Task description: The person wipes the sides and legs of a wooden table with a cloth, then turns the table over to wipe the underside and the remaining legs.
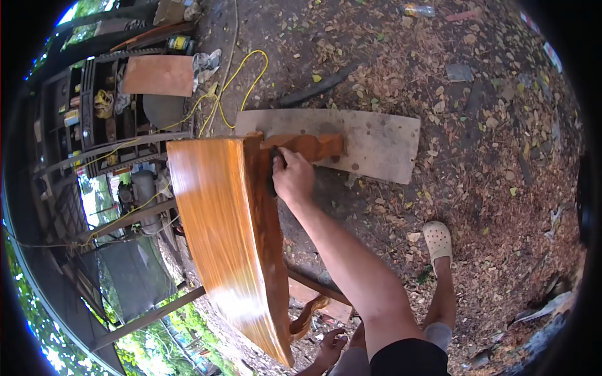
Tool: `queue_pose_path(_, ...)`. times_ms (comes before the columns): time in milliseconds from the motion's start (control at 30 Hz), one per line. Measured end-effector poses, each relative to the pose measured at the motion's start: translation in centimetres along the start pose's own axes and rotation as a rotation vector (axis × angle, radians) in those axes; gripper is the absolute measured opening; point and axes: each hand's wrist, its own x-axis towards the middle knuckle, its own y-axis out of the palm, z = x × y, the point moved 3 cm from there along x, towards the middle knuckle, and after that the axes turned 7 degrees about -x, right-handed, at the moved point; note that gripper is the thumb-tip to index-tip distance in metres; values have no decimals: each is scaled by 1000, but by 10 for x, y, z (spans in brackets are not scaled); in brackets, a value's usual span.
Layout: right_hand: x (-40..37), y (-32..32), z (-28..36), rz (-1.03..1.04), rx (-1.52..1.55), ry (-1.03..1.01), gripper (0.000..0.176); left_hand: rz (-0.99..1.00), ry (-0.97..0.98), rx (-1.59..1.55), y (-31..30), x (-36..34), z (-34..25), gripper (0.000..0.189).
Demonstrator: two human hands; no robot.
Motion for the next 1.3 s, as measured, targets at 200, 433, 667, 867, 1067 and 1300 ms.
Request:
queue_pose_path(200, -5, 2, -1, -24, 36, -47, 25, 32, -71, 87, -1, 0, -2, 43)
queue_pose_path(433, -12, -2, 1, 24, 25, -15, 28, 18, -29, 64, -3, 1, 2, 43)
queue_pose_path(667, -4, 5, -4, 40, 36, 28, 29, 20, -42, 97, -6, 1, 6, 43)
queue_pose_path(867, 3, 3, -4, 75, 35, 84, 29, 45, -129, 87, -11, -2, -11, 44)
queue_pose_path(1067, 5, 3, -9, 66, 66, 36, 29, 42, -61, 59, -8, -3, 0, 48)
queue_pose_path(1300, -106, 0, -31, 97, 46, -32, 22, 64, -108, 77, -9, -5, -9, 50)
